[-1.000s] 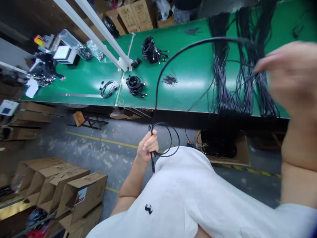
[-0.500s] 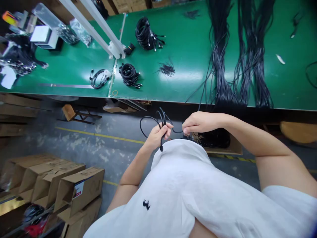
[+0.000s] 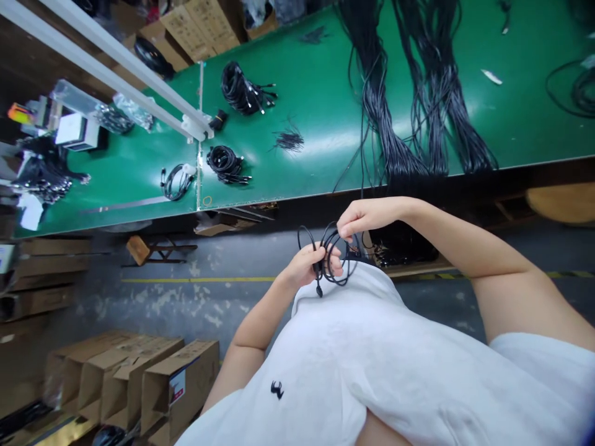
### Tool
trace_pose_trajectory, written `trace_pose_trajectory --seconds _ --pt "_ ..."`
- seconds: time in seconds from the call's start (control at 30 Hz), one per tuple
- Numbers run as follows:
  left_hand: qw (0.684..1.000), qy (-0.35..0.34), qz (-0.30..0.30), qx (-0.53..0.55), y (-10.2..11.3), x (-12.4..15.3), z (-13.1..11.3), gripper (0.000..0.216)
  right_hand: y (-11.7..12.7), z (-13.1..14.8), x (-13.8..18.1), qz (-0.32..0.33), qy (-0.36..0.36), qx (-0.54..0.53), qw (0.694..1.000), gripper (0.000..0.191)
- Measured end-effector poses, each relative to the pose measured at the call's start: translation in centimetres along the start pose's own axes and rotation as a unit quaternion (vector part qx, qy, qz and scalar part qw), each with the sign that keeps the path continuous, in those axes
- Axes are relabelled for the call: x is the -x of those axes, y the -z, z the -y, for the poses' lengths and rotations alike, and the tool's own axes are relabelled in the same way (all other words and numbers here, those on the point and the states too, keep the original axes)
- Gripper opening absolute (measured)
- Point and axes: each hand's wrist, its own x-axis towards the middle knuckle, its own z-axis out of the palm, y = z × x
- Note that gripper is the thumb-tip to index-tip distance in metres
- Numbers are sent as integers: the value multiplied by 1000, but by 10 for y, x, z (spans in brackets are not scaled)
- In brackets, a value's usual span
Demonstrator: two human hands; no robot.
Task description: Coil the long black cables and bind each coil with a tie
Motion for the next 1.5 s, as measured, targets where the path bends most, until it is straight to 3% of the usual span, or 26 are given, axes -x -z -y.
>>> trace_pose_trajectory --seconds 0.17,0.3,0.43,0.5,0.57,0.63,0.7,0.8,0.87,0.93,1.1,1.17,1.27,1.33,1.4,1.5 --pt "995 38 -31 81 -17 -6 -2 20 -6 0 4 -16 2 28 999 39" --pt "987 66 -29 146 -21 -8 -5 20 -11 -2 -3 -37 4 26 999 41" --pt "983 55 -70 163 -17 0 -10 30 0 -48 6 -86 -2 56 995 44" --pt "982 -4 -92 167 -15 8 -14 30 16 -90 28 -186 -46 136 972 43" --pt "976 -53 -115 176 -14 14 -18 26 34 -128 54 -297 -120 243 916 42" --pt "971 -58 -132 190 -15 19 -19 23 43 -143 75 -344 -174 316 867 43" --pt "966 -48 -147 207 -15 22 -20 25 37 -131 81 -337 -175 359 852 46" --pt "952 -72 -170 245 -8 29 -23 29 6 -85 69 -246 -111 389 881 47" --pt "942 -107 -179 264 1 38 -26 33 -8 -70 60 -192 -106 388 895 45" --pt "933 -155 -180 270 13 51 -27 36 -8 -82 62 -187 -144 374 897 44" --pt "891 -324 -167 269 35 87 -25 31 19 -151 82 -174 -187 379 889 41" --pt "878 -356 -169 272 39 98 -27 29 13 -141 73 -146 -181 422 876 39" --pt "888 -336 -189 249 45 103 -32 28 -26 -79 42 -76 -101 433 892 39" --pt "911 -285 -223 200 47 96 -33 22 -56 -30 20 10 11 370 929 39" --pt "933 -220 -256 124 46 80 -27 19 -73 6 -1 73 103 301 945 39" --pt "965 -126 -227 19 39 53 -8 32 -71 25 -27 64 140 260 953 39"
